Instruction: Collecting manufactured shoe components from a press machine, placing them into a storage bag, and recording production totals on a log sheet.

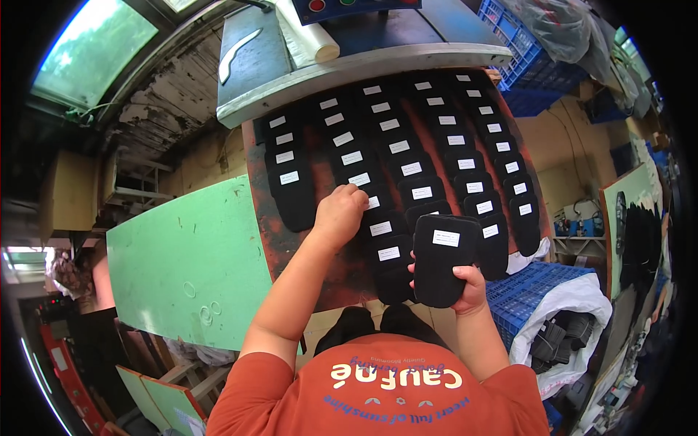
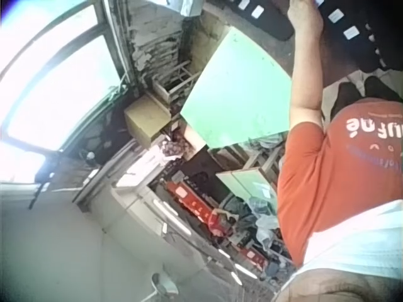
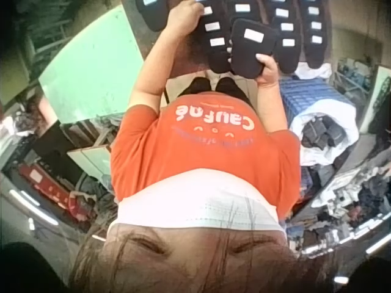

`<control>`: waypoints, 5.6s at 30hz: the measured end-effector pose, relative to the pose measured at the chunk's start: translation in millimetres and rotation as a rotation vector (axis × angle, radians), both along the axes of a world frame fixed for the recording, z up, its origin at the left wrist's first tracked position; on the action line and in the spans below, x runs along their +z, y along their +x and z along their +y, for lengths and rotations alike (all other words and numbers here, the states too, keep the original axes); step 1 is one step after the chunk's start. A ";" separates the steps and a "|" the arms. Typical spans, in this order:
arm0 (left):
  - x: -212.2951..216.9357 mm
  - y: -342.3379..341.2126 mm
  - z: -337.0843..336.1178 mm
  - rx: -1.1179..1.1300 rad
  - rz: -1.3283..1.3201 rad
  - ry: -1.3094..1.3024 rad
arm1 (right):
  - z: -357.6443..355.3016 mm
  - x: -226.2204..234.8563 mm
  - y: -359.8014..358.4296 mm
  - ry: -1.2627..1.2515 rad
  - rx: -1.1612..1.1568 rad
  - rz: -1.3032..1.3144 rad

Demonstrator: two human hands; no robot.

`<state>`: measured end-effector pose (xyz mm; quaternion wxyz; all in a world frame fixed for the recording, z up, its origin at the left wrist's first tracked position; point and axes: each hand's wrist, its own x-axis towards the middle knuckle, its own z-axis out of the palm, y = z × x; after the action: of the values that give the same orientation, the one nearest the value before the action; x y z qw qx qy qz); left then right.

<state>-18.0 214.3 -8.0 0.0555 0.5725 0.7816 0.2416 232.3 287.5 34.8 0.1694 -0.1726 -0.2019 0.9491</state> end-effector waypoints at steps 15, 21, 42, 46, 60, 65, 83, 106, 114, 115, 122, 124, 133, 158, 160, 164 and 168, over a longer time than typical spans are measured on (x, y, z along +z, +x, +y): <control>22.7 42.4 -80.3 0.192 -0.372 0.188 | 13.1 -6.5 -24.4 -0.037 0.115 0.009; -6.6 15.7 -12.0 0.199 -0.059 0.190 | 7.1 -2.7 -27.0 -0.008 0.107 0.005; 30.2 60.7 -134.6 0.269 -0.683 -0.081 | -20.0 -3.6 -57.7 0.059 0.266 -0.061; 34.2 44.5 -105.0 0.491 -1.225 0.297 | -47.4 -15.4 -80.1 0.097 0.287 -0.172; -22.7 -74.2 -109.5 0.745 -0.567 0.177 | -57.9 -25.4 -107.6 -0.055 0.209 -0.110; 17.0 -21.9 -110.8 0.499 -1.019 0.320 | -73.2 -27.7 -120.6 0.014 0.149 -0.249; 11.3 19.2 -131.3 0.418 -0.818 0.296 | -107.9 -36.8 -108.1 0.045 0.166 -0.163; 12.9 73.0 -147.4 0.427 -1.248 0.337 | -110.9 -22.9 -28.7 0.001 0.366 -0.261; -40.5 33.6 -164.7 0.686 -0.713 0.316 | -90.6 -112.7 58.1 0.121 -0.089 -0.689; -41.4 35.1 -164.4 0.717 -0.648 0.301 | -83.2 -124.1 57.5 0.225 -0.091 -0.706; -48.0 49.9 -244.1 0.956 -0.275 0.313 | -69.9 -155.2 64.0 0.366 -0.174 -0.733; -73.6 56.2 -308.1 1.153 -0.205 0.269 | -66.5 -155.8 54.7 0.363 -0.179 -0.722; -147.6 94.1 -480.9 1.944 -0.381 0.304 | 11.5 -169.4 -46.3 0.185 -0.358 -0.440; -139.3 40.9 -488.6 1.964 -0.313 -0.089 | 179.9 -198.7 -300.4 0.054 -0.472 -0.588; -84.2 18.1 -409.3 1.821 -0.145 -0.359 | 191.0 -189.8 -282.8 0.157 -0.459 -0.607; -76.4 8.0 -341.4 1.152 -0.438 0.001 | 172.3 -175.2 -283.7 -0.055 -0.314 -0.697; -95.4 4.2 -251.9 0.803 -0.732 0.050 | 100.2 -225.3 -226.4 0.083 -0.140 -0.764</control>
<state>-13.8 -37.6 -103.4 0.2138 0.1084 0.8623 0.4461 5.9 387.8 -190.5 0.1533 -0.5199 -0.2764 0.7936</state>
